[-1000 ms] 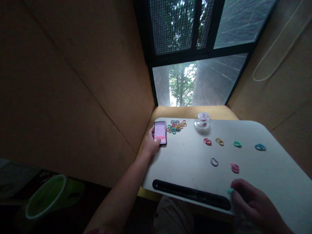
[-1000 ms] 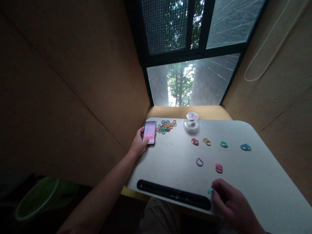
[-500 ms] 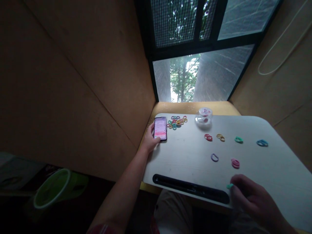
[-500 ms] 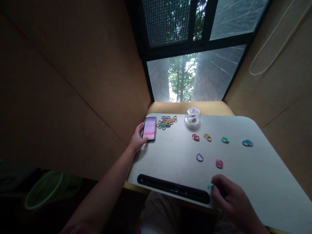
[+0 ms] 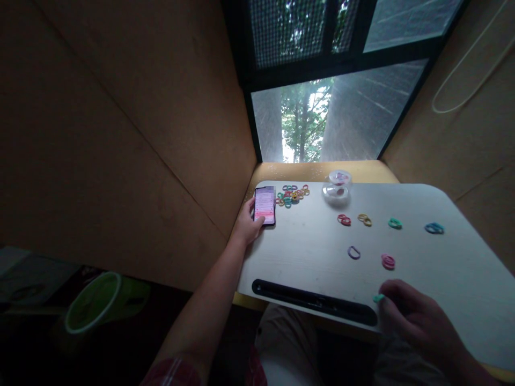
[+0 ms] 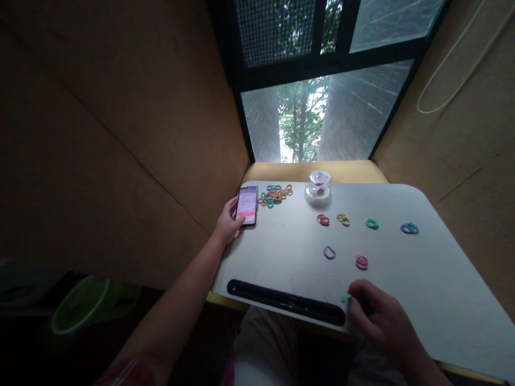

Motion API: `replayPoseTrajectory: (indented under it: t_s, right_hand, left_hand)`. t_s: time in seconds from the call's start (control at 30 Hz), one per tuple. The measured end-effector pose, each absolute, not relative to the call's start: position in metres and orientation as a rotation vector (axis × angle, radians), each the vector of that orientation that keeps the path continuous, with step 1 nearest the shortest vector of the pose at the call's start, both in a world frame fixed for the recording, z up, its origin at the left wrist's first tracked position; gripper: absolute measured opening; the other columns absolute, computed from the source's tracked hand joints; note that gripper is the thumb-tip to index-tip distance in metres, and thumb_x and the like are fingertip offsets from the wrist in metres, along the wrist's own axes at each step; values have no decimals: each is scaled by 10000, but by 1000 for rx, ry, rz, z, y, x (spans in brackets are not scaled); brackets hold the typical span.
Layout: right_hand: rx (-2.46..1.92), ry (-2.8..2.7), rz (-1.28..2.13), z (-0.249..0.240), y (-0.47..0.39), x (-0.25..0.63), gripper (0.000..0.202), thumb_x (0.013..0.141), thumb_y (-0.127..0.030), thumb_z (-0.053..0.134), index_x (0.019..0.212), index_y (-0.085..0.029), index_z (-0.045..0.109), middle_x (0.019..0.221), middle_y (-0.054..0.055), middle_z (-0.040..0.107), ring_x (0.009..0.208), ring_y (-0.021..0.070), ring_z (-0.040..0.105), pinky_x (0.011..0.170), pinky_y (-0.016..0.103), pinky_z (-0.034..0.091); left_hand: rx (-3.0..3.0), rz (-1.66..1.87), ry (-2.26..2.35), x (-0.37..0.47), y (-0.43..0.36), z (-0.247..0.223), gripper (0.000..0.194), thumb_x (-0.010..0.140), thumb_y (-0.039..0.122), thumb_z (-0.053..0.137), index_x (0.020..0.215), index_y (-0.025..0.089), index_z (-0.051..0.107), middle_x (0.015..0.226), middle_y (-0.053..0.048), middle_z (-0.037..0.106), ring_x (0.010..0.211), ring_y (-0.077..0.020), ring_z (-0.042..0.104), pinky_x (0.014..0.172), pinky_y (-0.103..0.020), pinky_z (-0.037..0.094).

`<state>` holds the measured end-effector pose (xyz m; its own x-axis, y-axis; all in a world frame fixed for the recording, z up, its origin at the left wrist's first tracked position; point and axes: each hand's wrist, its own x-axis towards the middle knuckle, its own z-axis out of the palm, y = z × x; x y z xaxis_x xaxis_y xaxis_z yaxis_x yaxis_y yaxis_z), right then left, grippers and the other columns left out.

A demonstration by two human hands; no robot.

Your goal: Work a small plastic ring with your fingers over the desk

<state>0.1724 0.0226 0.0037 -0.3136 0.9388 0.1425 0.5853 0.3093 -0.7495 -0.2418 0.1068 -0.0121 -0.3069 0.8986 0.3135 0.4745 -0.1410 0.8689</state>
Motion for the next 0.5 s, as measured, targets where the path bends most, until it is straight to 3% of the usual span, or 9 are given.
replayPoseTrajectory:
  t_s: [0.27,0.37,0.5]
  right_hand:
    - [-1337,-1945,812,2,22,171,171,813,-389,544,759,-227,562,569,-10,543,508,139,493,484,246,416]
    - [-1323,-1946,785,2,22,170,167,826,-374,530,755,-224,546,567,-15,526,507,132,479,489,247,402]
    - [-1272,-2020,797,0,26,172,147,824,-351,532,761,-219,538,584,-19,539,522,130,499,510,238,418]
  left_hand:
    - [1560,1449,1776,-238,108,-12,669,766,163,608,1404,179,407,1421,-112,494,1297,-236,487,1125,-372,372]
    - [1519,1510,1878,-238,105,-8,554,802,176,554,1346,145,454,1359,-135,532,1249,-241,516,1081,-377,408]
    - [1673,1562,2133,-221,87,10,329,800,199,563,1125,156,576,1168,-120,608,1154,-256,538,1048,-412,410]
